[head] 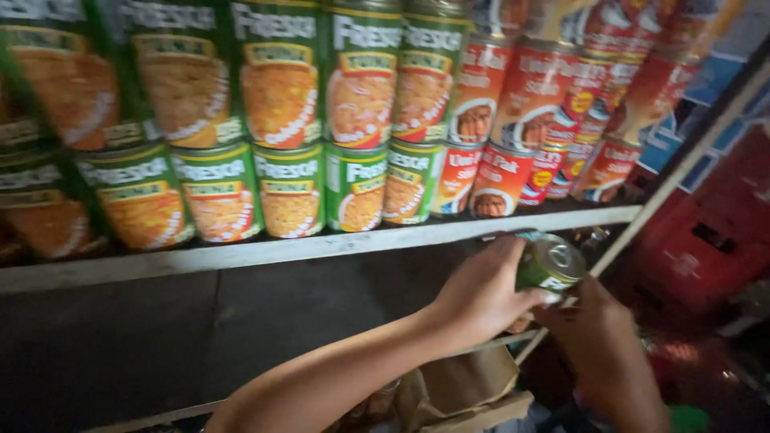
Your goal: Organizing and stacking various canned goods on a store shelf.
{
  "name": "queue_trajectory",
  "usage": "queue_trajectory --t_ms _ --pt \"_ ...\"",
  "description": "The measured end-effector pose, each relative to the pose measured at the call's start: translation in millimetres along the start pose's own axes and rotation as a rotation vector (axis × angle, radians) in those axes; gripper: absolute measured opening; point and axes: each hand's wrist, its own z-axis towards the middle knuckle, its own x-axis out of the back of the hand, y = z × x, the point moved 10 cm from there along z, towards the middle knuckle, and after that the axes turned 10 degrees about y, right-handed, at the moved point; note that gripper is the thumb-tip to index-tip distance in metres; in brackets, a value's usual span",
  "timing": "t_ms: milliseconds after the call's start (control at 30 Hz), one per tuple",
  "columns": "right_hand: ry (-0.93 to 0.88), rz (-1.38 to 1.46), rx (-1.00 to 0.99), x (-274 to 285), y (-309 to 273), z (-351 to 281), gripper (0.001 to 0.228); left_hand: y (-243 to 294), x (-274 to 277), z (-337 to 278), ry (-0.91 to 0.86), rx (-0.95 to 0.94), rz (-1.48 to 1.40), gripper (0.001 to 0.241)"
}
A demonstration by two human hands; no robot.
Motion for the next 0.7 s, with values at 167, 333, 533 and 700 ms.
queue_trajectory --t_ms 167,333,533,700 --pt "0.190 0.199 0.075 41.5 -75.0 -28.6 0.054 90.5 111.4 3.9 0.103 -0.235 -0.020 0.061" --pt "0.234 0.507 0.284 74.7 -202.4 -33.5 0.053 135.6 211.4 31.0 0.109 -0.218 -0.045 0.058" --pt "0.252 0.672 0.591 105.9 -365.7 -22.5 0.038 152.7 316.2 80.9 0.307 -0.447 -0.126 0.050" --pt "0.257 0.674 0.673 95.2 -402.5 10.9 0.034 139.6 360.5 105.3 0.388 -0.561 -0.081 0.047"
